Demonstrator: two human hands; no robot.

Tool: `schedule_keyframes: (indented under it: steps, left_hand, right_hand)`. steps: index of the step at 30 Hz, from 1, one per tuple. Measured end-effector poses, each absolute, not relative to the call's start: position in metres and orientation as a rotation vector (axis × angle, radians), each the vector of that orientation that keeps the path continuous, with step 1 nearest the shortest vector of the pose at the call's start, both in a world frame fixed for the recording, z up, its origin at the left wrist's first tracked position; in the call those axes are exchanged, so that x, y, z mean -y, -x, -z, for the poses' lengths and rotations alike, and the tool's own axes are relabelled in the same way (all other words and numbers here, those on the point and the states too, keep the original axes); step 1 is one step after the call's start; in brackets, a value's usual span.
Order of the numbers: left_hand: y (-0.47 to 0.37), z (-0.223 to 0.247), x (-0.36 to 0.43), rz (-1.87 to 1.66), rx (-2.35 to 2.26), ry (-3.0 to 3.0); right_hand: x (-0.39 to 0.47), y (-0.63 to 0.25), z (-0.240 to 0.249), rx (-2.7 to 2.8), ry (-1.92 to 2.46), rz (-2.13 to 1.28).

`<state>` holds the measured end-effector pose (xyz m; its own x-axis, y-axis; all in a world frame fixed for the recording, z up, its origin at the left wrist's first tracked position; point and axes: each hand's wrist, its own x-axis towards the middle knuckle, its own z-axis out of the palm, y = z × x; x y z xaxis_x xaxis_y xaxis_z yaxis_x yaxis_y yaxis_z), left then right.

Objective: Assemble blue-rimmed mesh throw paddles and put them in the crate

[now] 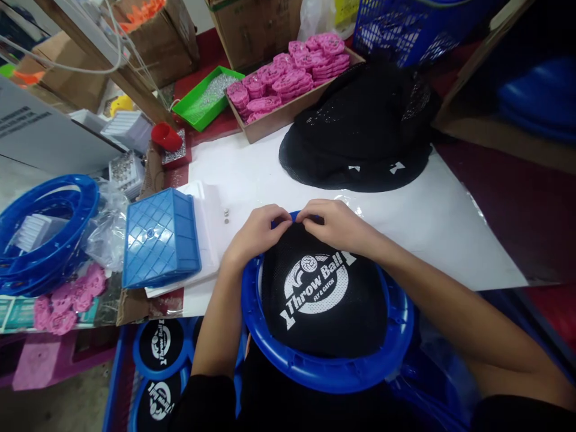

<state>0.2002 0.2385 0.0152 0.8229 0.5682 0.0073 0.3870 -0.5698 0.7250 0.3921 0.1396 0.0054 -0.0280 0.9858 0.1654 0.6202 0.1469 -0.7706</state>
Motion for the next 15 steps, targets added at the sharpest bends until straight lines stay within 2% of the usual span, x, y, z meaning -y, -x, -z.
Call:
schedule_keyframes:
  steps: [11, 15]
  left_hand:
    - [-0.204, -0.007, -0.236, -0.315, -0.686, -2.309]
    - [-0.199, -0.007, -0.236, -0.324, -0.631, -2.304]
  right_hand:
    - [-0.137, -0.387, 0.002, 1.836, 1.566, -0.544]
    - [-0.131, -0.381, 0.002, 1.984, 1.590, -0.374]
